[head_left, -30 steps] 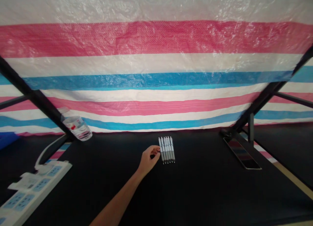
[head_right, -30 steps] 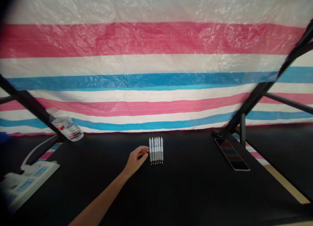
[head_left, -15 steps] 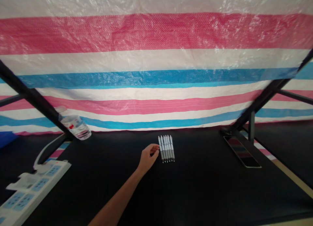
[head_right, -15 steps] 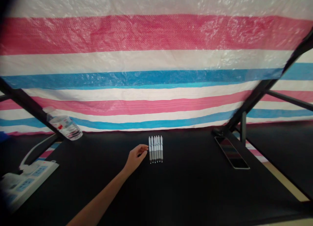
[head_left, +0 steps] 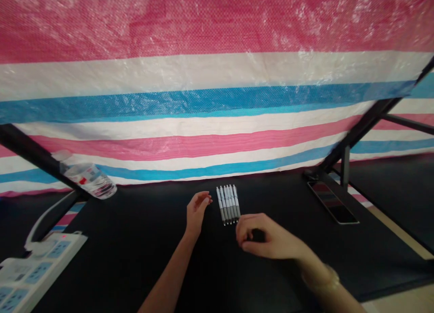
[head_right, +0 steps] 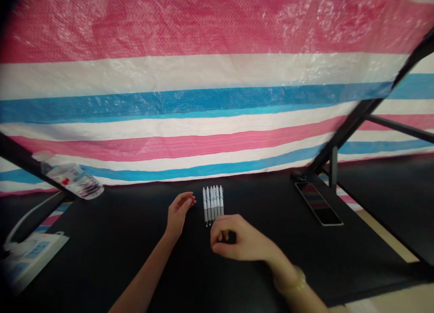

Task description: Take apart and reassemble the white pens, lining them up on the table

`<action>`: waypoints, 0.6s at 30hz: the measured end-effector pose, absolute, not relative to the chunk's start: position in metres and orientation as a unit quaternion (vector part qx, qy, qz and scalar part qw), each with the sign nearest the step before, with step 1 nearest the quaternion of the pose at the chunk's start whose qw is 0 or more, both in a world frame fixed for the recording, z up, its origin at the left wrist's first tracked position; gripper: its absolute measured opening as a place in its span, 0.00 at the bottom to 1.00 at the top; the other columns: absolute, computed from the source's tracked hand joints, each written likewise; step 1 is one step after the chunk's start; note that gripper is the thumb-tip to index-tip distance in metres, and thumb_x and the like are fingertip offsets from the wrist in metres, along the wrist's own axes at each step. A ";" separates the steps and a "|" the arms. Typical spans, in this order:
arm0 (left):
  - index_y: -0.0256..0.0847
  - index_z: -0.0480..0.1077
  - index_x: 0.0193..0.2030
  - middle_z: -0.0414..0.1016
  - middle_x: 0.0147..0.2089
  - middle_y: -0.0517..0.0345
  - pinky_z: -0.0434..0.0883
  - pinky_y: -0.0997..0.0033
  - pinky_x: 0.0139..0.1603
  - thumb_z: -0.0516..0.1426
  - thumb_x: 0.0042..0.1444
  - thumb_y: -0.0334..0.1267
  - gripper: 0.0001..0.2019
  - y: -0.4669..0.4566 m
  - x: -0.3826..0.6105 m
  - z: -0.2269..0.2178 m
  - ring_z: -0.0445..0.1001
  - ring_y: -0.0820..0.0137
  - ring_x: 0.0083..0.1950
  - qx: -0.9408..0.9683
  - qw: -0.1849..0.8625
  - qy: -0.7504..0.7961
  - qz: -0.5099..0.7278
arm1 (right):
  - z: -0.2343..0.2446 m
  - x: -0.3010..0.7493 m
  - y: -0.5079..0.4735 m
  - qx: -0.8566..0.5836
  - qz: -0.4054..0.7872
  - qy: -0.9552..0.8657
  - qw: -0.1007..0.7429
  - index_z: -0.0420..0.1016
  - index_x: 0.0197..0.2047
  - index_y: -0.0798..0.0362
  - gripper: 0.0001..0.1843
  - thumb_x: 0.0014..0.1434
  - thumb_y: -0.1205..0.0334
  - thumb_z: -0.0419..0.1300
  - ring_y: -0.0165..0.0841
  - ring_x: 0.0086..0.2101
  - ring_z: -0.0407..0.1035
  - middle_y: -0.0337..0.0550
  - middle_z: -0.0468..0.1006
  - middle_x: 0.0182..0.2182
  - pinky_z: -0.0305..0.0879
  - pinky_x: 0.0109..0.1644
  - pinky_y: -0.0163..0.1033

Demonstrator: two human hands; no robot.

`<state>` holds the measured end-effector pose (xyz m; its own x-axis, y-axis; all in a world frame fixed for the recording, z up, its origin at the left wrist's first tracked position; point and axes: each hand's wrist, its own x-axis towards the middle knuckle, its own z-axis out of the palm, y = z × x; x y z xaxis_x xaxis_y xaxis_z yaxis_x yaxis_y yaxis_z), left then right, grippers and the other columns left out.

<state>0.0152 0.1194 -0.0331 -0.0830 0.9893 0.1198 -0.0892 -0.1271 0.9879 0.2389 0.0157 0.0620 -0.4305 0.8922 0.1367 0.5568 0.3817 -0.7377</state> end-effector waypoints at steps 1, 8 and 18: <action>0.38 0.76 0.44 0.81 0.39 0.53 0.78 0.62 0.46 0.62 0.55 0.44 0.14 0.119 0.015 -0.032 0.80 0.65 0.40 0.481 0.473 0.461 0.577 | 0.056 0.230 0.019 -0.465 0.274 -0.806 0.242 0.76 0.50 0.50 0.12 0.63 0.68 0.62 0.39 0.43 0.73 0.45 0.77 0.46 0.73 0.47 0.44; 0.38 0.76 0.41 0.79 0.34 0.55 0.75 0.70 0.37 0.63 0.53 0.42 0.12 0.113 0.017 -0.019 0.77 0.69 0.34 0.432 0.471 0.474 0.606 | 0.004 0.181 0.039 -0.425 -0.062 -0.890 0.153 0.74 0.54 0.54 0.18 0.62 0.74 0.61 0.45 0.46 0.70 0.51 0.78 0.49 0.67 0.46 0.48; 0.37 0.71 0.44 0.79 0.32 0.55 0.73 0.74 0.25 0.61 0.53 0.41 0.14 0.118 0.005 -0.006 0.77 0.69 0.28 0.412 0.496 0.530 0.551 | 0.002 0.190 0.041 -0.310 -0.051 -0.917 0.247 0.76 0.46 0.56 0.07 0.69 0.72 0.57 0.38 0.41 0.69 0.47 0.81 0.44 0.63 0.47 0.46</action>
<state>0.0054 0.1176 -0.0062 -0.1697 0.9828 -0.0724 -0.1099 0.0541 0.9925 0.1900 0.0415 0.0024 -0.6857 0.5433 0.4844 0.5940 0.8023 -0.0590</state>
